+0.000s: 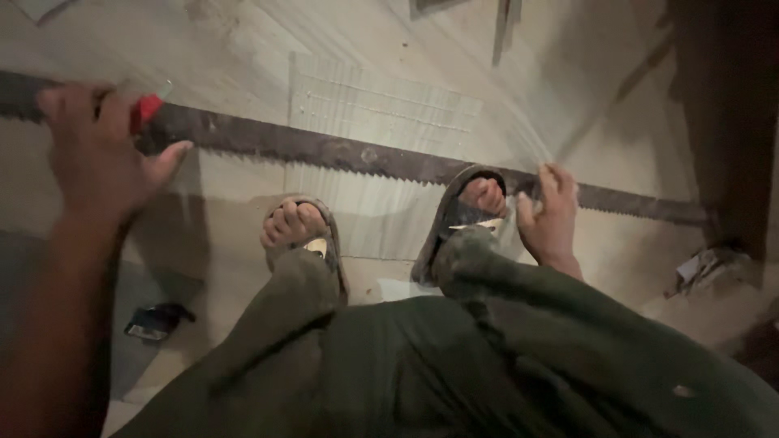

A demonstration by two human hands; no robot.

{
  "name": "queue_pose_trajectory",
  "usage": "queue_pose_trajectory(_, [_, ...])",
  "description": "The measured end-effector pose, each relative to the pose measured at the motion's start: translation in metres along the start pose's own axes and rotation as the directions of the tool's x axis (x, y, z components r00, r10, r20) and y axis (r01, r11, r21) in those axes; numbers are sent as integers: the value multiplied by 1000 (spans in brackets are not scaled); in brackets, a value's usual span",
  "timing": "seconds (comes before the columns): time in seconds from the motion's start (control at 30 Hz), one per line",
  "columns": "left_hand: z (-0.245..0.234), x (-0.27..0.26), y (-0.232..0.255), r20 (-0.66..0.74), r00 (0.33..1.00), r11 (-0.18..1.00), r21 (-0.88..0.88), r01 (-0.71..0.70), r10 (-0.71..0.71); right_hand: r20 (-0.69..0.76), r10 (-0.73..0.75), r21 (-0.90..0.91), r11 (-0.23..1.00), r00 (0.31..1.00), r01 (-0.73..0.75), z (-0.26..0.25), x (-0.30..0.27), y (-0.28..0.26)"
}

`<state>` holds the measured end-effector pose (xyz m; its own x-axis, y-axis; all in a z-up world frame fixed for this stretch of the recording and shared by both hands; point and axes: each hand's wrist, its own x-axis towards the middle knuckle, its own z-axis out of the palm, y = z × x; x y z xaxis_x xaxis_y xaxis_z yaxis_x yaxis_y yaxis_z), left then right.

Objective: The person measures a piece of flooring with a tape measure, marks a line with a pencil using a large saw blade as a straightedge, and then scores the surface multiple times with a utility knife.

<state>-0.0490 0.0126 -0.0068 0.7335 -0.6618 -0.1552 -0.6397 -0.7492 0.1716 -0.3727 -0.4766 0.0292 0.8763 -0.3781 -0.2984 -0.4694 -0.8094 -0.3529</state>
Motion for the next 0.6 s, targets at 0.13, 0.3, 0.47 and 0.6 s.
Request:
queue_pose_trajectory(0.13, [-8, 4, 86, 382, 838, 511, -667, 542, -391, 44, -159, 240, 960, 986, 144, -23, 43, -58])
queue_pose_trajectory(0.3, [-8, 17, 201, 430, 901, 176, -884, 434, -62, 483, -546, 660, 741, 684, 125, -3, 93, -144])
queue_pose_trajectory(0.47, [-11, 31, 220, 407, 912, 379, -837, 396, -55, 452, -540, 704, 705, 710, 88, 27, 103, -177])
queue_pose_trajectory(0.6, [-11, 21, 197, 253, 967, 768, -616, 176, -18, 483, -521, 371, 850, 704, 374, 48, 110, -168])
